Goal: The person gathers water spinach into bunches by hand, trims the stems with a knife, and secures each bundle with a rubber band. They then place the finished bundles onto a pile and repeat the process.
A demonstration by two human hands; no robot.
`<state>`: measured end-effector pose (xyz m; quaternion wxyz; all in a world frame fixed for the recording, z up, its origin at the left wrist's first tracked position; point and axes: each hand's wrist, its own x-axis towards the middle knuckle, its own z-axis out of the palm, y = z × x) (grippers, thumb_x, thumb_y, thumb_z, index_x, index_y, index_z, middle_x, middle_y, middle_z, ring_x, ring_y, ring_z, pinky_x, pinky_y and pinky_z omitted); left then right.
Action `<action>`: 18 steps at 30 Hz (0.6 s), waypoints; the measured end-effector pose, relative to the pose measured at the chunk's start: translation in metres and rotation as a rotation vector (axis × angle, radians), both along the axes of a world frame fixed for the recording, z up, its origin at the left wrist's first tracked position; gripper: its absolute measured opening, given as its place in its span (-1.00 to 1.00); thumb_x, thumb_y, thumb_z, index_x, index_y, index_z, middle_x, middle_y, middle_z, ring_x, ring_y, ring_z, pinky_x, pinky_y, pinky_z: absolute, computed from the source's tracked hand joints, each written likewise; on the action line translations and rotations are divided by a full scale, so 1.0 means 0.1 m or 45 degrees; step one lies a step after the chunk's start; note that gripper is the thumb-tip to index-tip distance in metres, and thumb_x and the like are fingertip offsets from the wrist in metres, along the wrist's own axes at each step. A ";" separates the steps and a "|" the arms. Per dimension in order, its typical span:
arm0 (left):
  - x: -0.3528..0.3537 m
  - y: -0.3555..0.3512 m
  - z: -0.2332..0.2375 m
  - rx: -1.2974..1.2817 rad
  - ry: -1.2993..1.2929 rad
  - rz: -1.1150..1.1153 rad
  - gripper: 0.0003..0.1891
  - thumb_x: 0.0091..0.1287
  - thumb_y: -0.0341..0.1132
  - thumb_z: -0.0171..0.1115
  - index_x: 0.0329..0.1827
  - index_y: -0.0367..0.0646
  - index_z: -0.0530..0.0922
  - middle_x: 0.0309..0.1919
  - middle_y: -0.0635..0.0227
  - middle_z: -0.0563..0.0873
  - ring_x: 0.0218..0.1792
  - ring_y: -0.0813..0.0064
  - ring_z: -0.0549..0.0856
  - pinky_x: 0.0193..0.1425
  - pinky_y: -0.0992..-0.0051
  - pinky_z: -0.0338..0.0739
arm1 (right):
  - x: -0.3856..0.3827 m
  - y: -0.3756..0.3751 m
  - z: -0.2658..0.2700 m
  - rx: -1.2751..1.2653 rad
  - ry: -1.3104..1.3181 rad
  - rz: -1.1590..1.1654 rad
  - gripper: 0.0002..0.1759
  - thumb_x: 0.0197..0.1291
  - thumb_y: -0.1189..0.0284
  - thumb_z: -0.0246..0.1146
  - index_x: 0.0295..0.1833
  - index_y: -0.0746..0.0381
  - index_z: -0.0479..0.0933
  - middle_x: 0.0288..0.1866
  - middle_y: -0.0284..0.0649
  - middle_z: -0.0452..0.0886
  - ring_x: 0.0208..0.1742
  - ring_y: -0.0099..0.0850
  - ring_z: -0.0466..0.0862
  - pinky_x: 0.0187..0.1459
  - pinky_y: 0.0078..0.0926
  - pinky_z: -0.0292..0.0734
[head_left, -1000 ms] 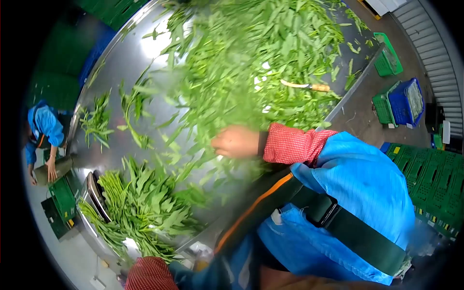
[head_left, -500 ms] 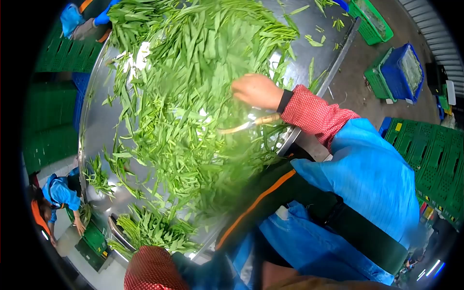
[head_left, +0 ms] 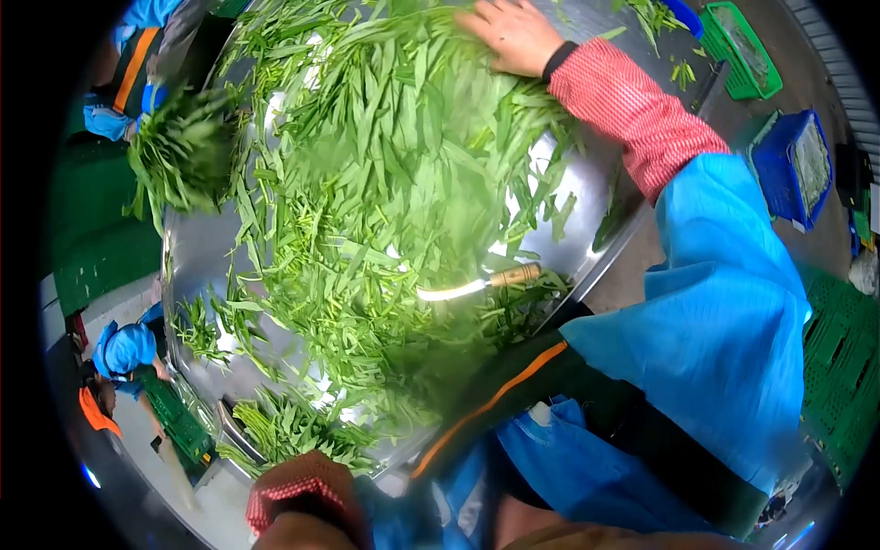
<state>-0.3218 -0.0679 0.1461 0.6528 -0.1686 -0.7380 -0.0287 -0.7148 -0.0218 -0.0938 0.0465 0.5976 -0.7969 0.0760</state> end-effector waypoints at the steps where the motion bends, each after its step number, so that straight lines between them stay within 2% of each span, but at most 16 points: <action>1: -0.04 -0.07 -0.05 0.054 0.132 0.044 -0.12 0.23 0.29 0.09 0.51 0.00 0.08 0.54 0.26 0.00 0.52 0.06 0.00 0.44 -0.21 -0.08 | -0.12 -0.15 -0.04 0.100 -0.037 0.003 -0.21 -0.15 0.24 0.38 0.27 0.16 0.32 0.15 -0.01 0.40 0.22 -0.07 0.40 0.19 -0.01 0.33; 2: -0.07 -0.11 -0.12 0.060 0.062 0.084 -0.19 0.31 0.21 -0.05 0.51 -0.07 0.04 0.54 0.20 -0.01 0.51 0.03 -0.01 0.46 -0.20 -0.11 | -0.23 -0.30 -0.09 0.201 -0.073 0.011 -0.09 -0.19 0.16 0.43 0.35 0.12 0.27 0.20 0.00 0.37 0.27 -0.04 0.35 0.24 0.06 0.29; 3: -0.09 -0.14 -0.22 0.066 -0.007 0.131 -0.26 0.38 0.14 -0.19 0.51 -0.14 0.01 0.53 0.14 -0.03 0.51 0.01 -0.02 0.48 -0.19 -0.13 | -0.33 -0.42 -0.12 0.235 -0.124 0.030 0.10 -0.38 0.21 0.53 0.41 0.04 0.20 0.23 0.02 0.36 0.30 -0.01 0.34 0.25 0.09 0.27; 5: -0.09 -0.19 -0.41 0.080 -0.143 0.231 -0.37 0.53 -0.01 -0.47 0.51 -0.27 -0.07 0.52 0.02 -0.07 0.50 -0.03 -0.03 0.52 -0.17 -0.19 | -0.48 -0.67 -0.32 0.349 -0.010 0.030 -0.02 -0.29 0.23 0.53 0.34 0.09 0.27 0.17 -0.09 0.41 0.25 -0.12 0.41 0.19 -0.02 0.35; 6: -0.10 -0.21 -0.50 0.153 -0.140 0.273 -0.32 0.46 0.08 -0.36 0.52 -0.15 -0.06 0.50 -0.02 -0.03 0.49 -0.04 0.00 0.50 -0.20 -0.16 | -0.53 -0.75 -0.40 0.402 0.051 0.024 -0.08 -0.25 0.24 0.53 0.31 0.11 0.31 0.14 -0.15 0.43 0.23 -0.18 0.44 0.16 -0.07 0.38; 7: -0.13 -0.21 -0.60 0.226 -0.128 0.315 -0.26 0.40 0.18 -0.26 0.53 -0.03 -0.05 0.48 -0.06 0.01 0.48 -0.04 0.03 0.48 -0.23 -0.14 | -0.54 -0.76 -0.42 0.332 -0.019 0.060 0.01 -0.48 0.17 0.55 0.25 0.13 0.34 0.13 -0.10 0.37 0.17 -0.13 0.44 0.09 -0.12 0.42; 8: -0.14 -0.22 -0.70 0.301 -0.116 0.353 -0.20 0.33 0.28 -0.15 0.54 0.09 -0.04 0.45 -0.11 0.05 0.47 -0.05 0.07 0.47 -0.25 -0.11 | -0.52 -0.73 -0.45 0.347 -0.055 0.081 -0.05 -0.42 0.20 0.53 0.24 0.13 0.34 0.13 -0.10 0.38 0.20 -0.12 0.42 0.12 -0.13 0.41; 9: -0.12 -0.24 -0.82 0.375 -0.105 0.387 -0.14 0.26 0.38 -0.04 0.55 0.21 -0.02 0.43 -0.15 0.09 0.46 -0.05 0.10 0.45 -0.28 -0.08 | -0.50 -0.62 -0.52 0.231 -0.042 0.118 -0.10 -0.39 0.21 0.52 0.21 0.15 0.36 0.12 -0.09 0.38 0.18 -0.11 0.43 0.11 -0.14 0.42; 10: -0.01 -0.28 -0.98 0.485 -0.176 0.176 -0.06 0.24 0.33 0.07 0.57 0.23 -0.18 0.42 -0.25 0.05 0.46 -0.04 0.09 0.47 -0.21 -0.05 | -0.49 -0.50 -0.57 0.148 -0.072 0.153 -0.18 -0.34 0.24 0.49 0.16 0.17 0.38 0.10 -0.07 0.39 0.16 -0.09 0.44 0.11 -0.14 0.42; 11: -0.04 -0.25 -1.08 0.598 -0.285 0.262 -0.03 0.23 0.24 0.18 0.56 0.22 -0.19 0.39 -0.29 0.10 0.46 -0.06 0.11 0.48 -0.13 0.03 | -0.43 -0.38 -0.58 0.057 -0.105 0.167 -0.27 -0.29 0.32 0.44 0.12 0.20 0.39 0.06 -0.06 0.40 0.14 -0.08 0.45 0.11 -0.16 0.43; 14: 0.04 -0.27 -1.37 0.851 -0.613 0.253 0.03 0.20 0.09 0.31 0.55 0.07 -0.21 0.29 -0.18 0.31 0.33 0.01 0.34 0.43 0.01 0.18 | -0.26 -0.06 -0.57 -0.136 -0.239 0.243 -0.42 -0.20 0.44 0.36 0.02 0.33 0.37 0.00 0.00 0.41 0.07 -0.02 0.44 0.08 -0.21 0.44; 15: 0.10 -0.27 -1.46 0.922 -0.726 0.242 0.05 0.19 0.04 0.35 0.55 0.02 -0.21 0.25 -0.14 0.37 0.28 0.03 0.42 0.41 0.05 0.23 | -0.19 0.01 -0.53 -0.099 -0.270 0.218 -0.39 -0.22 0.44 0.37 0.04 0.34 0.36 -0.01 0.00 0.41 0.07 -0.02 0.45 0.10 -0.21 0.43; 18: 0.14 -0.22 -1.68 1.208 -0.798 0.119 0.06 0.17 -0.07 0.39 0.54 -0.12 -0.21 0.20 -0.10 0.42 0.26 0.09 0.43 0.39 0.10 0.24 | -0.23 0.00 -0.47 -0.094 -0.391 0.169 -0.27 -0.25 0.43 0.41 0.14 0.33 0.31 0.01 -0.01 0.40 0.08 0.00 0.46 0.12 -0.22 0.43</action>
